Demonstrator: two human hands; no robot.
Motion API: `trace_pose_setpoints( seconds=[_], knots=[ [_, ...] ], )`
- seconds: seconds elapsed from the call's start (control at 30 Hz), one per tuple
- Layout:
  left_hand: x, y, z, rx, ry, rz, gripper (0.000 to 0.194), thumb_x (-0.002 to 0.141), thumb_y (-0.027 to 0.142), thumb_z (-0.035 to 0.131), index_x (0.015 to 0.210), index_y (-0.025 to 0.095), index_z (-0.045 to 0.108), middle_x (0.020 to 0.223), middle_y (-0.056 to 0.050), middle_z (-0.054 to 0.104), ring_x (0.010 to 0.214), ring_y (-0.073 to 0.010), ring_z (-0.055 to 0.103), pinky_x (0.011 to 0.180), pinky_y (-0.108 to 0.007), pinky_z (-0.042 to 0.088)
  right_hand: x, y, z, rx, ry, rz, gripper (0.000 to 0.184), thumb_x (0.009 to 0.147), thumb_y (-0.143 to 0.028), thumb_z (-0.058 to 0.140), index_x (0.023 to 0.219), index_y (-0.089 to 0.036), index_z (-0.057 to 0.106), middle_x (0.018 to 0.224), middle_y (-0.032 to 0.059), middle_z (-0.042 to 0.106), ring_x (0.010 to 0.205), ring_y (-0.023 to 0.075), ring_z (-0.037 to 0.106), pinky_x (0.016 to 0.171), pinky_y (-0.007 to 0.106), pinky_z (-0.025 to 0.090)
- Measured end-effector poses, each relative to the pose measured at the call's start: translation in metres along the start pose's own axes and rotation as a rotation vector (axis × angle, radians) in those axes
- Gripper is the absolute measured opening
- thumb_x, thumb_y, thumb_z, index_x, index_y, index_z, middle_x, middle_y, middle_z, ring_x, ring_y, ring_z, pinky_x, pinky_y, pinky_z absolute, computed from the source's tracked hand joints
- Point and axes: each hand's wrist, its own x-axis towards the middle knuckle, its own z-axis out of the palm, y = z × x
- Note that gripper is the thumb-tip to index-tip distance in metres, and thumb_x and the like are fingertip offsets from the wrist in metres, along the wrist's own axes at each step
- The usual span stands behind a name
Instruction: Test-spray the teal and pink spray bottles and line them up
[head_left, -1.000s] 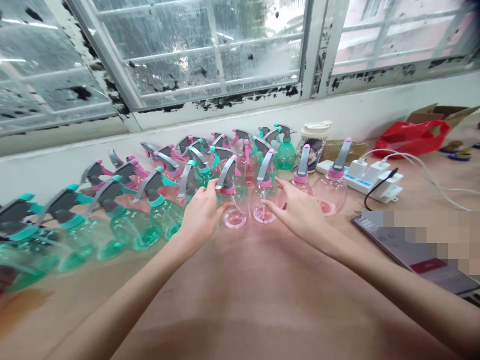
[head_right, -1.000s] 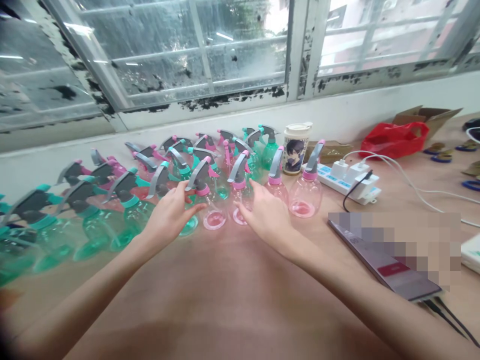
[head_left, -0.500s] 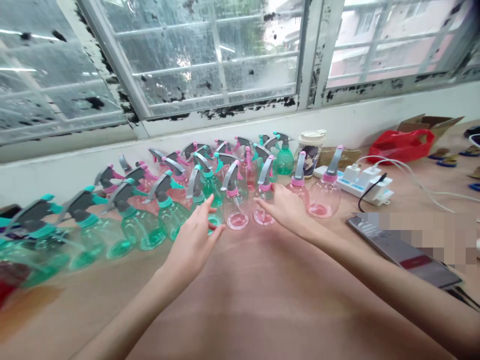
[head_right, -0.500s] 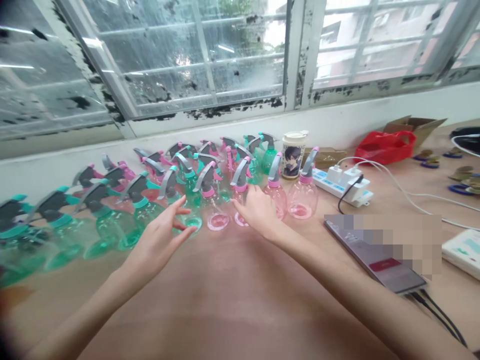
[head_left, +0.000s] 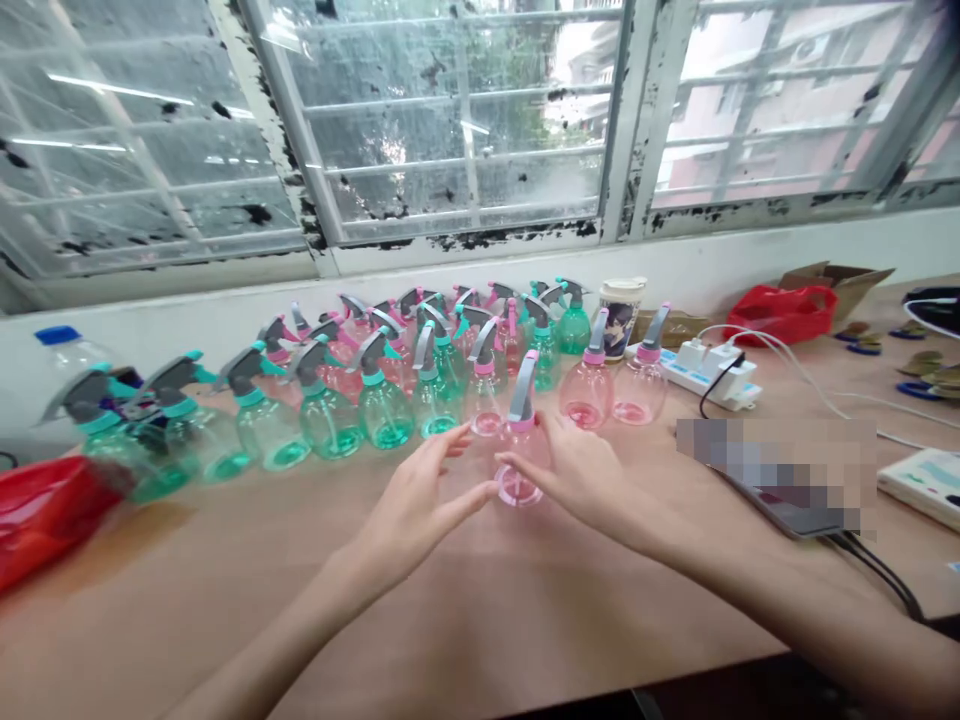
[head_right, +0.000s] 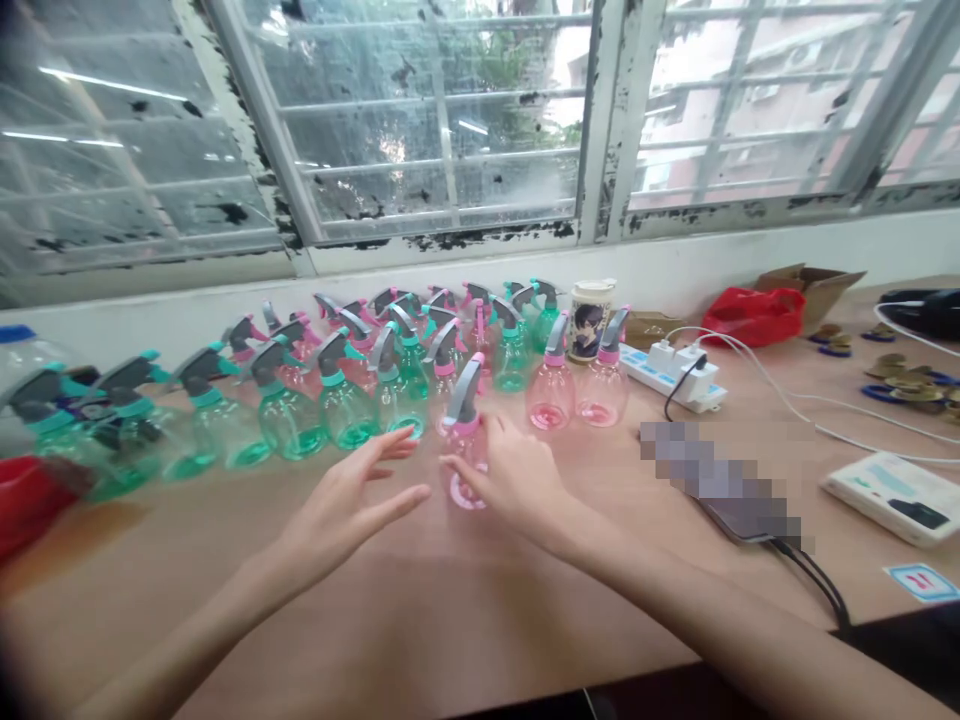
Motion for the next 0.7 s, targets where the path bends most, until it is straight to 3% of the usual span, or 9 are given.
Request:
trace_pose_setpoints(
  seconds=[0.1,0.17,0.27,0.37,0.53,0.6,0.7],
  knots=[
    [0.004,0.009,0.003,-0.153,0.021,0.041,0.073,0.077,0.043,0.073,0.139,0.023,0.041,0.139,-0.015,0.053,0.128,-0.0316,0.052,0.101,-0.051,0.047,-0.018,-0.016,0.007,0.021,-0.034,-0.129,0.045,0.088,-0.049,0.057,0.119,-0.018,0.052,0.111,0.0114,0.067,0.087,0.0302,0.069,0.060,0.033,0.045],
    [0.006,0.015,0.005,-0.260,0.026,0.035,0.073,0.076,0.037,0.074,0.139,0.023,0.040,0.138,-0.015,0.054,0.122,-0.0307,0.057,0.096,-0.048,0.051,-0.027,-0.027,0.012,0.053,-0.047,-0.190,0.046,0.086,-0.049,0.059,0.120,-0.019,0.052,0.109,0.0098,0.067,0.082,0.0283,0.070,0.058,0.032,0.044],
    [0.007,0.021,0.010,-0.326,0.081,0.032,0.057,0.078,0.030,0.071,0.130,0.022,0.048,0.123,-0.010,0.064,0.098,-0.0237,0.068,0.084,-0.039,0.056,-0.035,-0.039,0.017,0.069,-0.075,-0.248,0.052,0.082,-0.057,0.061,0.116,-0.018,0.055,0.101,0.0087,0.068,0.078,0.0277,0.069,0.057,0.033,0.046],
    [0.006,0.021,0.017,-0.378,0.179,0.039,0.036,0.082,0.030,0.066,0.116,0.020,0.057,0.116,-0.007,0.067,0.095,-0.0219,0.068,0.085,-0.037,0.054,-0.036,-0.041,0.015,0.035,-0.108,-0.326,0.060,0.080,-0.063,0.061,0.115,-0.015,0.056,0.105,0.0129,0.068,0.080,0.0300,0.069,0.060,0.037,0.050],
    [0.004,0.016,0.023,-0.437,0.204,0.054,0.030,0.085,0.026,0.059,0.114,0.021,0.058,0.116,-0.007,0.065,0.091,-0.0194,0.067,0.082,-0.034,0.053,-0.024,-0.005,0.008,0.188,-0.220,-0.506,0.059,0.088,-0.059,0.056,0.131,-0.019,0.049,0.121,0.0123,0.065,0.108,0.0292,0.065,0.084,0.043,0.054],
    [0.004,0.016,0.023,-0.406,0.202,0.063,0.029,0.084,0.025,0.057,0.113,0.022,0.058,0.112,-0.005,0.065,0.086,-0.0177,0.065,0.080,-0.033,0.052,-0.019,0.021,0.013,0.209,-0.239,-0.496,0.055,0.090,-0.055,0.055,0.132,-0.019,0.050,0.129,0.0124,0.063,0.115,0.0283,0.061,0.095,0.045,0.050],
    [0.007,0.016,0.022,-0.404,0.186,0.065,0.026,0.083,0.021,0.055,0.109,0.023,0.059,0.107,-0.003,0.066,0.083,-0.0163,0.064,0.079,-0.032,0.051,-0.013,0.057,0.029,0.131,-0.224,-0.411,0.043,0.094,-0.048,0.053,0.125,-0.019,0.059,0.131,0.0139,0.062,0.118,0.0296,0.060,0.099,0.047,0.048]
  ],
)
